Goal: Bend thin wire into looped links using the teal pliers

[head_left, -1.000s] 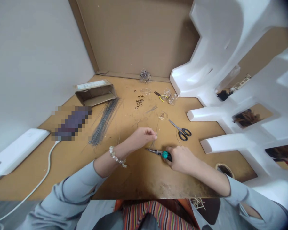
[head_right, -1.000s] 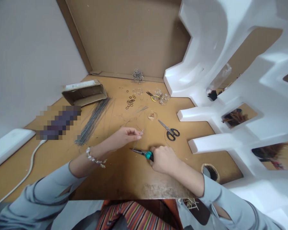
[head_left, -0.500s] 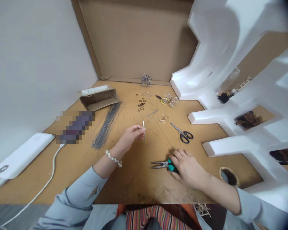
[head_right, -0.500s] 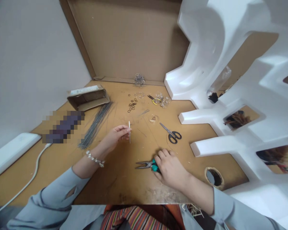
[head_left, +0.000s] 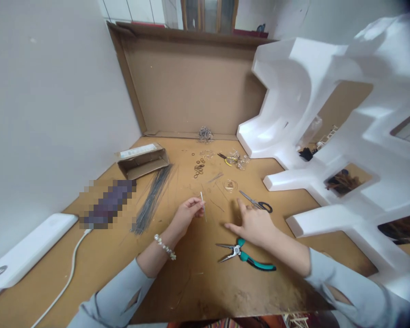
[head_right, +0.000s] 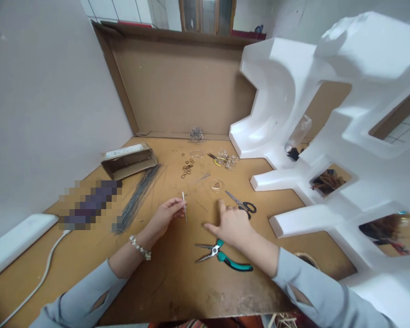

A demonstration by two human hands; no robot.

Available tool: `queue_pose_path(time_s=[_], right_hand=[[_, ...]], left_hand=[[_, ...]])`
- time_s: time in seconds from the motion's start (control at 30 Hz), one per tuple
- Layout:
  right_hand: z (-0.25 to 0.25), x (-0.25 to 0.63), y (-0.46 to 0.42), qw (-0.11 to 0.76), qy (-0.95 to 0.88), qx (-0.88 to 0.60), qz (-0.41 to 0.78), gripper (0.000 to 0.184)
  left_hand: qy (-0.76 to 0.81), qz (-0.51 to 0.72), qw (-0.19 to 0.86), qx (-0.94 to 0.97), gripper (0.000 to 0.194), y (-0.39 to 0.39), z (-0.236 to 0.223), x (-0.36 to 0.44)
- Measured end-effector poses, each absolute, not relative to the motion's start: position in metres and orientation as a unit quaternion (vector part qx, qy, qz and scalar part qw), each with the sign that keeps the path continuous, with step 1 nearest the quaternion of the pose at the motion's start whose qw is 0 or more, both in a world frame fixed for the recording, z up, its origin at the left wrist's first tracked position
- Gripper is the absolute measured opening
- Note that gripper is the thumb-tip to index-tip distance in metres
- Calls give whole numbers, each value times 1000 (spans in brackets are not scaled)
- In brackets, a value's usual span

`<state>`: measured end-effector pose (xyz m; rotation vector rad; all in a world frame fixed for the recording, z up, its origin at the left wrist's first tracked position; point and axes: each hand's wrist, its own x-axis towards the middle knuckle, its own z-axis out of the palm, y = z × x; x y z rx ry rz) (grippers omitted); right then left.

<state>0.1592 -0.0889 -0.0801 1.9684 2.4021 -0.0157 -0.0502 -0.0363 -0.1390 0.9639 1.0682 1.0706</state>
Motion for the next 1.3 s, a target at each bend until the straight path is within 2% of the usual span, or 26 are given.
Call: queue_pose_path(time_s=[0.07, 0.17, 0.4, 0.63, 0.73, 0.87, 1.1, 1.3], right_hand=[[-81, 135, -79, 45, 770, 637, 8, 95], [-89, 108, -71, 86, 771, 631, -2, 95], [-95, 116, -61, 102, 758, 644, -17, 55], [-94, 137, -64, 67, 744, 662, -53, 41], [-91, 148, -61, 33, 749, 655, -94, 36], [-89, 168, -53, -44, 750, 636, -177, 13], [-100, 180, -31, -195, 753, 538, -323, 27], [-101, 183, -37, -277, 748, 536, -276, 30]], left_hand=[[464, 470, 621, 422, 27, -35, -140, -51], [461, 473, 617, 429, 27, -34, -142, -54], [459, 476, 614, 430, 27, -31, -147, -55], [455, 483, 615, 426, 29, -32, -148, -55], [458, 482, 613, 427, 31, -32, -146, -54], [459, 481, 610, 431, 30, -35, -141, -53], [451, 464, 613, 452, 30, -40, -126, -44], [445, 438, 574, 530, 30, -31, -110, -24]])
